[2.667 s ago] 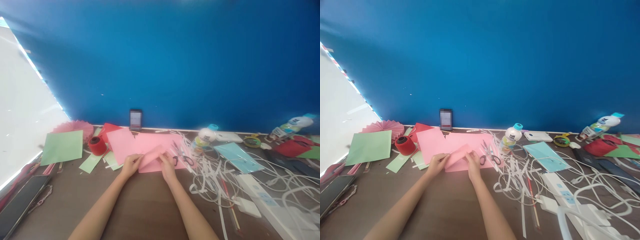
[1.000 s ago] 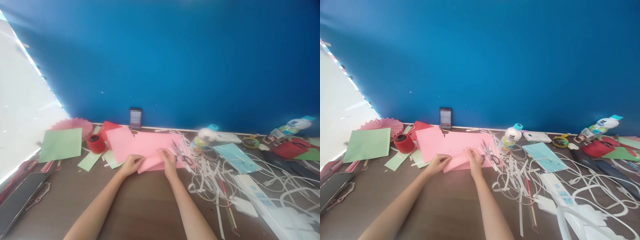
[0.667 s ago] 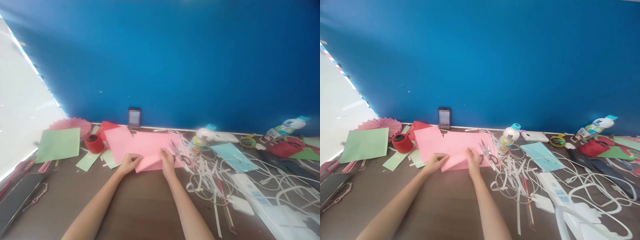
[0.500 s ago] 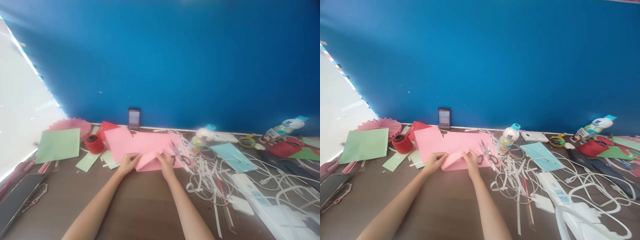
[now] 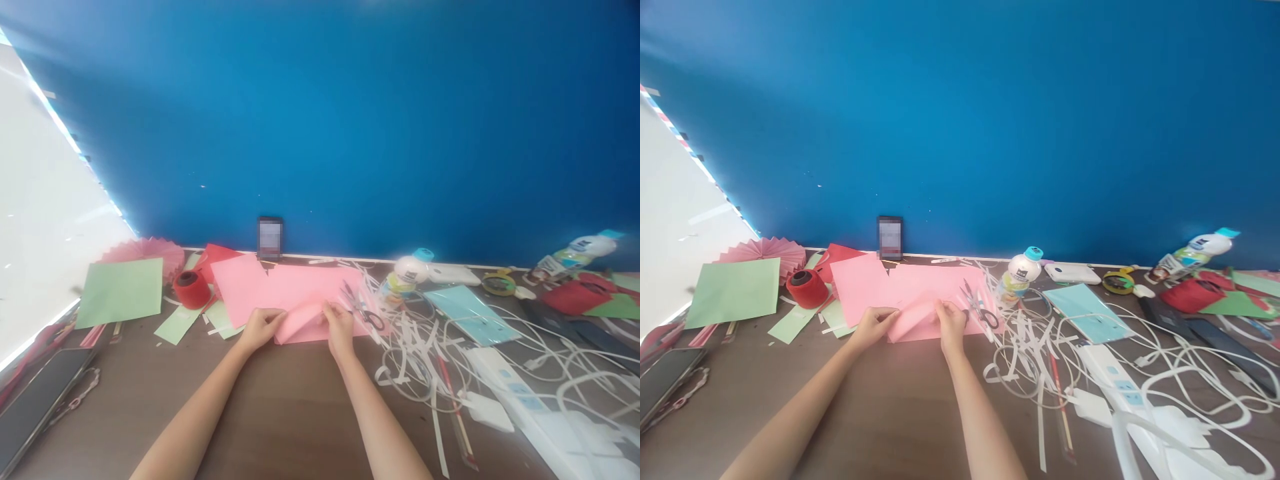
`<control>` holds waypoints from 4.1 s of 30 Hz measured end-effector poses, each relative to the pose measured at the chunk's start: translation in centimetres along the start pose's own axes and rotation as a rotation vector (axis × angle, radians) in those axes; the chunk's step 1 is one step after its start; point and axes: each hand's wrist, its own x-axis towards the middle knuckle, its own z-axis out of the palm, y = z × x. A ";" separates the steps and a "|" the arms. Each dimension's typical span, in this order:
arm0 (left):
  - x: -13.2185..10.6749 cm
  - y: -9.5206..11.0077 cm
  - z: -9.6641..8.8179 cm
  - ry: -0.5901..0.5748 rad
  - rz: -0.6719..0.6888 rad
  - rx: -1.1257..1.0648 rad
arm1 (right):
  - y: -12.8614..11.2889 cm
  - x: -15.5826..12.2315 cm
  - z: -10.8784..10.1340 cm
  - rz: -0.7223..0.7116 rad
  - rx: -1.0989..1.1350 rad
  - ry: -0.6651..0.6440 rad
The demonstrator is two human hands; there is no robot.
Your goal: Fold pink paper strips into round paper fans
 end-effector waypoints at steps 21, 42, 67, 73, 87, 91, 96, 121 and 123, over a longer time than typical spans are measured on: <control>0.0 -0.8 0.1 0.049 -0.099 -0.131 | -0.8 -1.7 1.5 -0.056 -0.182 -0.259; 0.2 -1.1 0.6 0.054 -0.112 -0.292 | -0.1 -2.4 2.5 -0.027 -0.085 -0.332; -0.1 -0.6 1.0 0.214 -0.200 -0.282 | 0.3 -2.7 2.5 -0.076 -0.305 -0.315; -0.1 -0.7 1.1 0.180 -0.215 -0.387 | 0.5 -2.6 2.2 -0.199 -0.376 -0.267; 0.3 -2.0 0.7 0.216 -0.304 -0.408 | -1.6 0.1 -2.6 -0.488 -1.293 0.167; 0.6 -2.4 0.7 0.259 -0.364 -0.579 | -1.0 0.6 -4.0 -0.370 -1.581 0.368; 0.6 -2.8 0.7 0.280 -0.414 -0.600 | -0.7 0.9 -4.5 -0.338 -1.590 0.273; 0.1 -1.5 0.4 0.594 -0.551 -0.410 | -1.6 -4.9 3.6 -0.307 -0.702 -0.378; 0.1 -1.7 0.4 0.588 -0.561 -0.409 | -1.6 -5.1 3.8 -0.348 -0.794 -0.369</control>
